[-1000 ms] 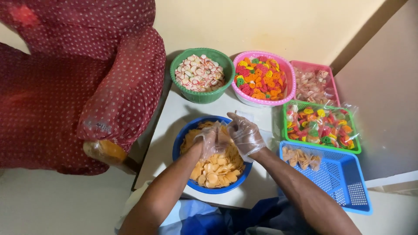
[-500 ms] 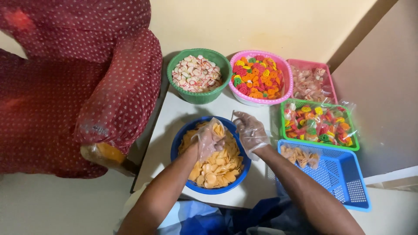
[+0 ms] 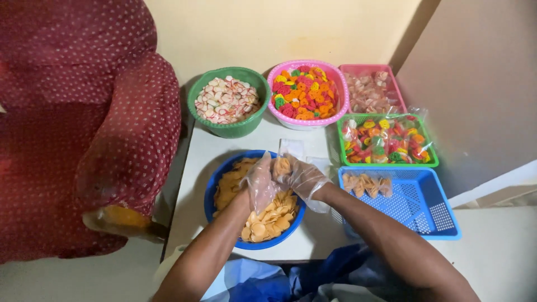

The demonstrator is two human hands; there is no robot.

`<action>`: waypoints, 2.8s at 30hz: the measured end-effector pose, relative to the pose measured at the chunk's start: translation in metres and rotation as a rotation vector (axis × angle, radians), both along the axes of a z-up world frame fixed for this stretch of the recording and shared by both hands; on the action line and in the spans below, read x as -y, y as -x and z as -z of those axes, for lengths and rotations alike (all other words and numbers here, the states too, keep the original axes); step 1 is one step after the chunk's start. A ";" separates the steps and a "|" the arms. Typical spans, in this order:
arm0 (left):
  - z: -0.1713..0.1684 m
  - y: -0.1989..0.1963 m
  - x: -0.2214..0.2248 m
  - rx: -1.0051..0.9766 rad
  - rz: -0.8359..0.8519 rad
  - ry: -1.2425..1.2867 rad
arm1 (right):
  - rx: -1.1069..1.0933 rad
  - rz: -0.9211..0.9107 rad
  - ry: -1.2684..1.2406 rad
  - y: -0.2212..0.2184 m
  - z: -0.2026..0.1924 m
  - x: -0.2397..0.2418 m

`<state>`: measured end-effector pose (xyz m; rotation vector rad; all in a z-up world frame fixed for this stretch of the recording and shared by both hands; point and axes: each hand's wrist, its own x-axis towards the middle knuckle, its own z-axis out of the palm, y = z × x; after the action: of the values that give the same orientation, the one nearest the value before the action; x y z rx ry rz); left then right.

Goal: The person is bagging yellow crackers from a large blue bowl into small individual plastic bags.

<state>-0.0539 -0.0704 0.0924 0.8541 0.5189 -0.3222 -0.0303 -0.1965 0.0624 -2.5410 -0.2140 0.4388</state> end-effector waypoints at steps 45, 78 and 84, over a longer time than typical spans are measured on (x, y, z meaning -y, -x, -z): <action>0.167 0.004 0.313 0.275 0.905 -0.579 | -0.168 0.631 0.103 0.053 0.095 0.306; 0.179 0.002 0.248 0.301 0.962 -0.901 | -0.079 0.558 0.372 0.038 0.117 0.308; 0.166 0.006 0.239 0.278 0.892 -0.871 | -0.073 0.255 0.759 0.031 0.154 0.327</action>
<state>-0.0597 -0.3091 -0.0738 1.9427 -0.0502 -0.7992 -0.0608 -0.5231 -0.0912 -3.2148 0.3769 0.5906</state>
